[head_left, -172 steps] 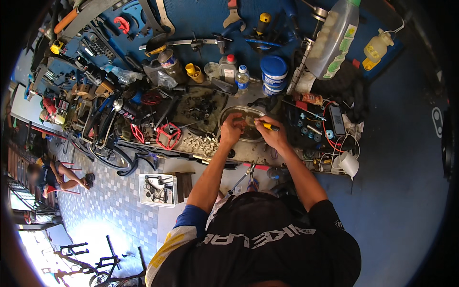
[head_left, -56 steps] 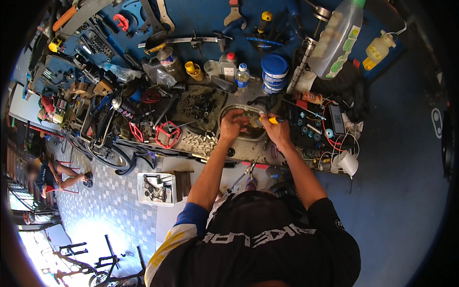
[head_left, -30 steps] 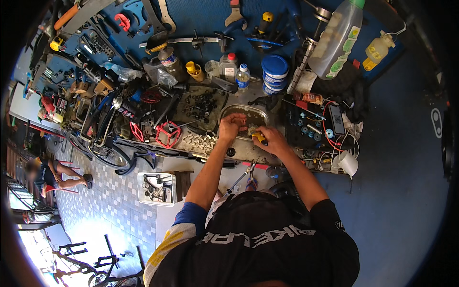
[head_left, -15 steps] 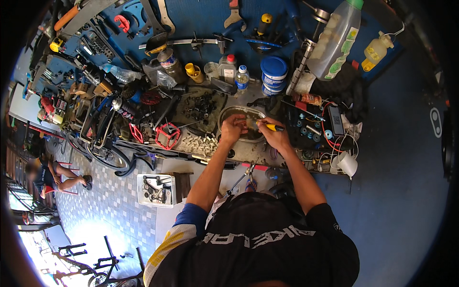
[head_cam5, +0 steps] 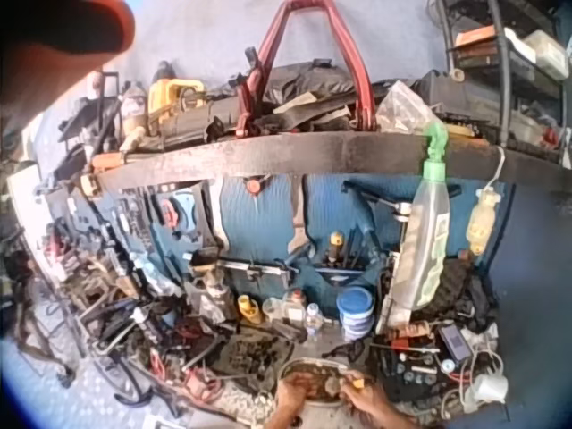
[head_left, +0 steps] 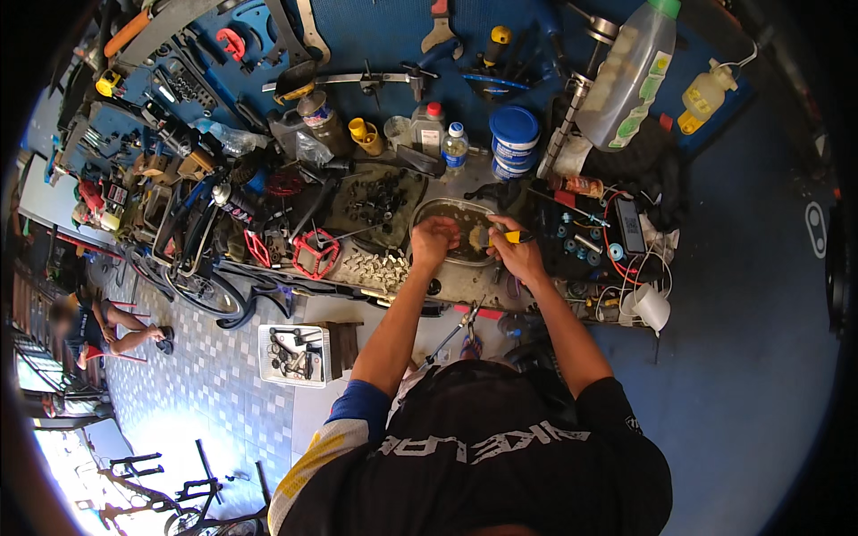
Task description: The person scrubs small bicycle parts in a metal tray using a yellow brush and liquid, then places the cleaned parts into a white plastic container. The person repeats this process for multiple parts.
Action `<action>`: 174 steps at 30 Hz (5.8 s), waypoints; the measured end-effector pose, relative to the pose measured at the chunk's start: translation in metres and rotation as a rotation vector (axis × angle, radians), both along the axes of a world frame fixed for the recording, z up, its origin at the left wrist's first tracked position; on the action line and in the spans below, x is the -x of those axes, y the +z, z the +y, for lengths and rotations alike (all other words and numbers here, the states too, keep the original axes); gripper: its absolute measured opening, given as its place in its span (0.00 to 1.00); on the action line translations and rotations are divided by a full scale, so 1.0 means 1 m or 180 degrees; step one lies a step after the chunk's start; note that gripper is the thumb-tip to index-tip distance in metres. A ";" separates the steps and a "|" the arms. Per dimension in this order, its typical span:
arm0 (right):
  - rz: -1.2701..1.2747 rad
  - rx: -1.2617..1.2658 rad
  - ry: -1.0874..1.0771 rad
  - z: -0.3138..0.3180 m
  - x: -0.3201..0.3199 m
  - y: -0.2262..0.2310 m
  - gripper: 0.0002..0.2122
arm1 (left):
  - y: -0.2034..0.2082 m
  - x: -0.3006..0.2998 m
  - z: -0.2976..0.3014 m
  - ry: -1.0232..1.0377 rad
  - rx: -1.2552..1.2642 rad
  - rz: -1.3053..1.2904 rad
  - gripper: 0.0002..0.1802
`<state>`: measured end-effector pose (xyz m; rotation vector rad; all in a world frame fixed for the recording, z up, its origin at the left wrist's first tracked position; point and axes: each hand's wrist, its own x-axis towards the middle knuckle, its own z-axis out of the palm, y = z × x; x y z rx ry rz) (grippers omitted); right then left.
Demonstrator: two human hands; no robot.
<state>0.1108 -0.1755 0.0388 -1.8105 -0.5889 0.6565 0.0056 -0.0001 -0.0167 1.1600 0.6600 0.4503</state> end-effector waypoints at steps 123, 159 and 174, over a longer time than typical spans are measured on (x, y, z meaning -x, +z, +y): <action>-0.1934 -0.0369 0.0033 -0.003 0.007 0.004 0.10 | 0.026 -0.003 -0.006 -0.0326 -0.0981 0.0224 0.15; -0.0311 0.0490 0.1323 -0.152 0.118 -0.156 0.25 | 0.047 0.065 0.012 0.0516 -0.0434 0.0070 0.06; 0.0548 -0.0274 -0.0603 -0.020 0.171 -0.171 0.23 | -0.005 0.403 -0.037 0.1821 0.0762 0.0473 0.18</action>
